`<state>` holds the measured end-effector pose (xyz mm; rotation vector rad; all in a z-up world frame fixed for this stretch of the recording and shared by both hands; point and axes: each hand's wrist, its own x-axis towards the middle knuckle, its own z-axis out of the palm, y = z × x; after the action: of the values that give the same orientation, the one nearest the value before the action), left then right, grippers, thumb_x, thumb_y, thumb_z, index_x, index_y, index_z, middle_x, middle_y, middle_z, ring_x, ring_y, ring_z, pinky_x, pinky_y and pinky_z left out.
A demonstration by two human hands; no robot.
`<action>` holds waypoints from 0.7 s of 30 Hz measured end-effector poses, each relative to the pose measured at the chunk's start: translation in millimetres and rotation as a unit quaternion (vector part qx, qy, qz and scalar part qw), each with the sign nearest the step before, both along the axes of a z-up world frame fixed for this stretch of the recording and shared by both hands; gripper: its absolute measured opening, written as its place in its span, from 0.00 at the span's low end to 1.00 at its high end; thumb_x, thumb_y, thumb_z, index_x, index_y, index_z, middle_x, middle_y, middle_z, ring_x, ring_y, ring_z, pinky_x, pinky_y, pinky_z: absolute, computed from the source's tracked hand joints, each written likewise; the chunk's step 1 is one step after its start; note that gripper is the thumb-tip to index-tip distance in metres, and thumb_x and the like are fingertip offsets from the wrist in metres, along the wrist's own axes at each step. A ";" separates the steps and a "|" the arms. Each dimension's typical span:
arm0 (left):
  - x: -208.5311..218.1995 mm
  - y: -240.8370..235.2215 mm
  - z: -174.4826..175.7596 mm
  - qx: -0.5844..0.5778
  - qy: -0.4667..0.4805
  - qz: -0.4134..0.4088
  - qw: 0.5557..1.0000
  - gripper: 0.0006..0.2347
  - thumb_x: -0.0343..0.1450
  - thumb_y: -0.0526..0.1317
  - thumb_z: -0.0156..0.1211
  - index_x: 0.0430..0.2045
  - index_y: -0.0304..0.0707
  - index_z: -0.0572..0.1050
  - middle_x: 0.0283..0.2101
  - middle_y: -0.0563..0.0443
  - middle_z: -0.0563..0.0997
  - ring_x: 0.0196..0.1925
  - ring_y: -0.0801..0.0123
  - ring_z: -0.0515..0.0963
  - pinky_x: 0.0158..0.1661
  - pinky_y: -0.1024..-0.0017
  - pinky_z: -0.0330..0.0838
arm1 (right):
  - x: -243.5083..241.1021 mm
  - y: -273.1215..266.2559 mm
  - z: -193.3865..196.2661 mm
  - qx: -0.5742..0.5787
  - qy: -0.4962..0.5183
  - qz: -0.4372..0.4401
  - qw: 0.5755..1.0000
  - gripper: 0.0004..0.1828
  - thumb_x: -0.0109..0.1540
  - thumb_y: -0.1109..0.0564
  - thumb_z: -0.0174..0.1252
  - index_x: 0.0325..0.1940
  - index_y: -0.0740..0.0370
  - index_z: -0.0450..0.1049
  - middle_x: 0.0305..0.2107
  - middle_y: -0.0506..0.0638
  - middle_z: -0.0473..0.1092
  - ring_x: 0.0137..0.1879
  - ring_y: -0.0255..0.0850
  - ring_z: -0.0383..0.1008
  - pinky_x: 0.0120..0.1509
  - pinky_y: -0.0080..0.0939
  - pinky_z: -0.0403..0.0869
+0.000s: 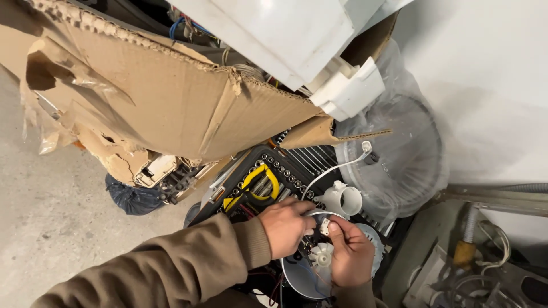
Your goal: The recorder is disassembling and inspecting electrical components, including a fan unit and a circuit board, from a dishwasher in a workshop.
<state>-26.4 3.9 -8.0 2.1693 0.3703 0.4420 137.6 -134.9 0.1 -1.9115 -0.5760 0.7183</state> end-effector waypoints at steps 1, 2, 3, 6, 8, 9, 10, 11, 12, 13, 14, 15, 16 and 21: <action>0.0 -0.9 -0.9 -0.012 -0.010 0.007 1.000 0.07 0.66 0.36 0.61 0.36 0.37 0.81 0.54 0.40 0.77 0.52 0.45 0.76 0.52 0.55 0.72 | -0.1 0.2 0.8 -0.005 -0.010 0.012 1.000 0.12 0.65 0.61 0.59 0.49 0.72 0.79 0.34 0.50 0.79 0.37 0.32 0.74 0.42 0.31 0.74; -0.1 -1.9 -0.3 -0.013 -0.009 0.007 1.000 0.07 0.66 0.36 0.61 0.36 0.37 0.81 0.54 0.40 0.77 0.52 0.45 0.76 0.52 0.55 0.72 | 0.9 -0.7 0.5 -0.006 -0.009 0.012 1.000 0.12 0.65 0.61 0.59 0.49 0.72 0.79 0.34 0.50 0.79 0.37 0.32 0.74 0.42 0.31 0.74; -0.1 -2.9 0.2 -0.017 -0.020 0.015 1.000 0.07 0.67 0.37 0.62 0.35 0.37 0.81 0.54 0.39 0.78 0.52 0.45 0.76 0.52 0.55 0.71 | 1.8 -1.7 0.2 0.001 -0.013 0.025 1.000 0.12 0.65 0.61 0.59 0.50 0.72 0.79 0.34 0.50 0.79 0.37 0.31 0.75 0.43 0.31 0.75; 1.7 -4.5 -0.3 -0.022 -0.038 0.030 0.999 0.06 0.68 0.37 0.62 0.34 0.37 0.81 0.53 0.39 0.78 0.52 0.45 0.76 0.53 0.55 0.71 | 5.9 -2.1 3.7 -0.019 -0.040 0.053 0.998 0.12 0.65 0.62 0.59 0.50 0.72 0.79 0.35 0.51 0.79 0.38 0.32 0.75 0.43 0.32 0.75; 3.0 -5.5 0.3 -0.024 -0.045 0.039 0.998 0.06 0.68 0.37 0.62 0.33 0.37 0.81 0.53 0.40 0.78 0.52 0.45 0.75 0.53 0.55 0.70 | 9.2 -2.1 6.3 -0.048 -0.063 0.070 0.994 0.12 0.65 0.62 0.60 0.50 0.72 0.80 0.34 0.52 0.80 0.38 0.32 0.75 0.44 0.32 0.74; 3.7 -5.7 1.4 -0.028 -0.039 0.040 0.998 0.06 0.68 0.37 0.61 0.33 0.37 0.82 0.53 0.40 0.78 0.52 0.45 0.75 0.53 0.56 0.70 | 11.2 -2.1 6.7 -0.035 -0.027 0.082 0.996 0.13 0.65 0.62 0.59 0.51 0.73 0.80 0.36 0.52 0.80 0.40 0.32 0.75 0.46 0.33 0.74; 3.9 -6.1 2.2 -0.032 -0.032 0.043 0.998 0.06 0.68 0.37 0.61 0.32 0.37 0.82 0.52 0.40 0.77 0.51 0.46 0.75 0.54 0.56 0.70 | 13.0 -1.8 6.9 -0.023 0.009 0.094 0.995 0.14 0.65 0.62 0.59 0.52 0.73 0.79 0.38 0.52 0.80 0.41 0.33 0.76 0.48 0.33 0.75; 4.6 -5.5 3.4 -0.032 -0.032 0.044 0.998 0.06 0.68 0.37 0.61 0.32 0.37 0.82 0.52 0.40 0.77 0.51 0.46 0.75 0.54 0.56 0.70 | 12.2 1.2 12.8 -0.024 0.010 0.096 0.995 0.14 0.65 0.62 0.59 0.52 0.73 0.79 0.38 0.52 0.80 0.41 0.33 0.76 0.48 0.33 0.75; 5.3 -5.5 4.6 -0.034 -0.019 0.039 0.998 0.06 0.68 0.37 0.60 0.32 0.36 0.81 0.52 0.40 0.77 0.52 0.46 0.74 0.54 0.57 0.69 | 11.4 3.6 18.8 -0.037 0.030 0.105 0.993 0.15 0.63 0.63 0.59 0.53 0.72 0.79 0.40 0.52 0.80 0.43 0.33 0.77 0.50 0.33 0.75; 5.8 -5.5 5.8 -0.035 -0.006 0.035 0.999 0.06 0.69 0.38 0.60 0.32 0.36 0.81 0.52 0.40 0.77 0.52 0.46 0.74 0.54 0.57 0.69 | 10.4 6.0 24.9 -0.051 0.050 0.115 0.991 0.16 0.62 0.63 0.59 0.54 0.71 0.78 0.42 0.52 0.80 0.45 0.33 0.77 0.52 0.33 0.75; 5.2 -6.1 6.0 -0.035 -0.006 0.037 0.999 0.06 0.69 0.38 0.60 0.32 0.36 0.81 0.52 0.40 0.77 0.52 0.46 0.74 0.54 0.57 0.69 | 14.3 4.9 23.4 -0.051 0.050 0.117 0.991 0.16 0.62 0.63 0.59 0.54 0.71 0.78 0.42 0.52 0.80 0.45 0.33 0.77 0.52 0.33 0.75; 4.5 -6.8 6.7 -0.035 0.000 0.034 0.999 0.06 0.69 0.37 0.60 0.32 0.35 0.81 0.53 0.40 0.76 0.53 0.46 0.73 0.55 0.57 0.68 | 18.1 3.7 22.3 -0.061 0.058 0.127 0.988 0.17 0.62 0.63 0.59 0.54 0.71 0.78 0.43 0.52 0.80 0.46 0.33 0.77 0.53 0.33 0.75; 4.4 -6.0 7.8 -0.032 0.005 0.031 0.999 0.07 0.69 0.37 0.59 0.33 0.34 0.81 0.53 0.39 0.75 0.53 0.45 0.72 0.55 0.57 0.68 | 22.6 4.2 21.3 -0.069 0.065 0.137 0.986 0.17 0.62 0.63 0.58 0.55 0.70 0.77 0.44 0.51 0.80 0.47 0.33 0.77 0.54 0.33 0.75; 5.9 -7.6 7.7 -0.022 0.027 0.024 0.999 0.08 0.65 0.33 0.58 0.35 0.32 0.80 0.55 0.38 0.73 0.55 0.45 0.72 0.57 0.58 0.67 | 24.2 1.1 20.6 -0.090 0.017 0.149 0.985 0.17 0.63 0.64 0.60 0.55 0.71 0.79 0.43 0.54 0.81 0.46 0.34 0.77 0.52 0.34 0.75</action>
<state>-20.5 -3.7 -0.3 2.1367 0.4597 0.3996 161.9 -133.8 20.7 -1.9962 -0.8084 1.0219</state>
